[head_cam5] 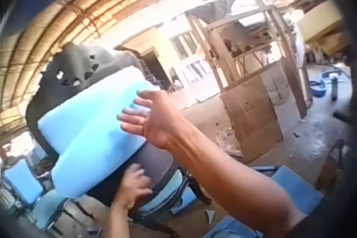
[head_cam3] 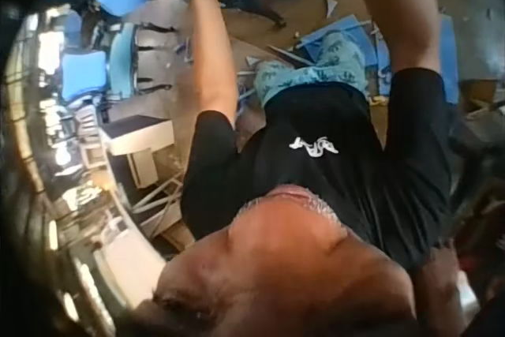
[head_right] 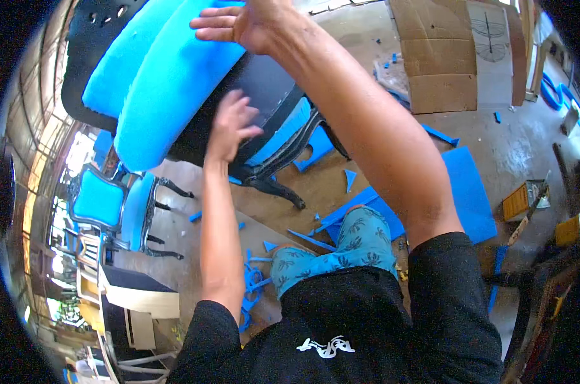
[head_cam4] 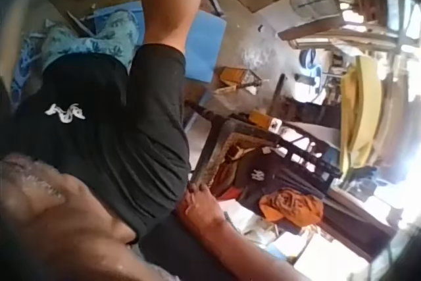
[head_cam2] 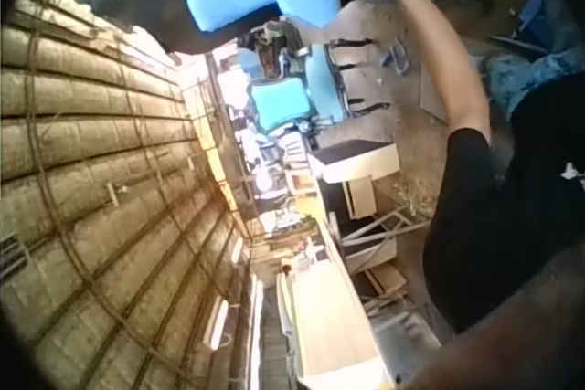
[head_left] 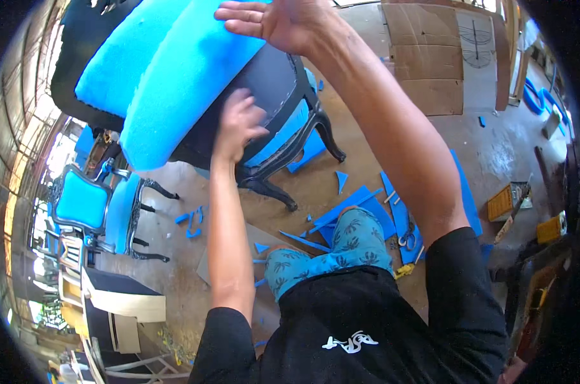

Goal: The person positions foam padding onto the backrest of a chair by hand and fastens it to the chair frame using a staple gun.

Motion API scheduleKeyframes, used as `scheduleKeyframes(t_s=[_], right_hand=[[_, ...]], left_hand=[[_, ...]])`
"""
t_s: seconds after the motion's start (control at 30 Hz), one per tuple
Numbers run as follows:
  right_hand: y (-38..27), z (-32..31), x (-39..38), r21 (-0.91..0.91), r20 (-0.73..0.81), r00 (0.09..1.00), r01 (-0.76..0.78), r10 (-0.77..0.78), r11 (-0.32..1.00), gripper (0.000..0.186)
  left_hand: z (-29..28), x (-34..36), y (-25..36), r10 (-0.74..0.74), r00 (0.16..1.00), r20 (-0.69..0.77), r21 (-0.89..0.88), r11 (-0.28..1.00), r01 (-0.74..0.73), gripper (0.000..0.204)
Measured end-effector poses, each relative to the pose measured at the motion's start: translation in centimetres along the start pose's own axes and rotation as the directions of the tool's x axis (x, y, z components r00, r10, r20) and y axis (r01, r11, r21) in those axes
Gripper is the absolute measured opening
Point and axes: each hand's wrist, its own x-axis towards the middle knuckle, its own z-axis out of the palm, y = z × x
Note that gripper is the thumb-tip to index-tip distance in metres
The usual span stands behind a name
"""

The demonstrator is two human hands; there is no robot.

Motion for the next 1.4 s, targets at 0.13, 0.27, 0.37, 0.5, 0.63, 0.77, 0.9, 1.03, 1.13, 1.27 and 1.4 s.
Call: scheduleKeyframes(t_s=[0.13, 0.27, 0.37, 0.5, 0.63, 0.77, 0.9, 1.03, 1.13, 1.27, 1.4], right_hand=[[-0.1, -1.6, 0.0, -0.005, 0.025, 1.0, 0.008, -0.008, 1.0, 0.061], [0.6, -0.7, 0.4, 0.025, 0.063, 0.998, -0.026, 0.024, 0.999, 0.056], [1.5, -1.4, 0.5, 0.014, 0.06, 0.997, -0.045, 0.044, 0.999, 0.055], [0.1, -2.1, -2.0, -0.024, -0.085, 0.996, -0.008, 0.006, 1.0, 0.044], [0.9, -9.0, -9.4, -0.236, -0.156, 0.974, 0.125, -0.165, 0.964, 0.04], [6.1, -22.1, -17.6, -0.234, -0.638, 0.76, -0.037, -0.125, 0.971, 0.025], [8.9, -31.6, -18.3, -0.22, -0.808, 0.577, -0.108, -0.119, 0.97, 0.027], [9.1, -30.3, -9.8, -0.4, -0.701, 0.705, -0.256, -0.114, 0.88, 0.042], [9.1, -29.1, -1.4, -0.436, -0.52, 0.846, -0.144, -0.118, 0.889, 0.064], [8.0, -31.7, 8.1, -0.579, -0.313, 0.892, 0.092, -0.325, 0.81, 0.068], [10.0, -27.9, 11.9, -0.366, -0.163, 0.977, 0.067, -0.135, 0.928, 0.072]], left_hand=[[4.1, 1.0, 0.2, 0.008, 0.997, -0.074, -0.27, 0.962, -0.028, 0.058], [0.2, 1.5, -2.5, 0.016, 0.998, -0.057, -0.321, 0.947, -0.033, 0.055], [1.0, 1.8, -3.2, -0.093, 0.921, -0.379, -0.472, 0.876, -0.106, 0.051], [5.7, -2.3, -5.1, -0.007, 0.986, -0.167, -0.139, 0.99, -0.016, 0.035], [6.0, -12.7, -10.5, -0.274, 0.879, 0.39, 0.018, 0.957, 0.291, 0.047], [0.6, -23.4, -15.4, -0.534, 0.845, -0.019, -0.122, 0.84, 0.529, 0.042], [-5.2, -27.4, -14.1, -0.415, 0.785, -0.461, -0.167, 0.909, 0.383, 0.033], [-8.2, -23.4, -4.2, -0.015, 0.701, -0.713, 0.044, 0.997, 0.066, 0.032], [-9.9, -18.5, 0.8, 0.233, 0.639, -0.733, 0.164, 0.972, -0.166, 0.041], [-12.9, -8.7, 3.5, 0.385, 0.487, -0.784, 0.269, 0.918, -0.292, 0.049], [-17.6, -3.6, 2.7, 0.35, 0.29, -0.891, 0.251, 0.911, -0.328, 0.073]])
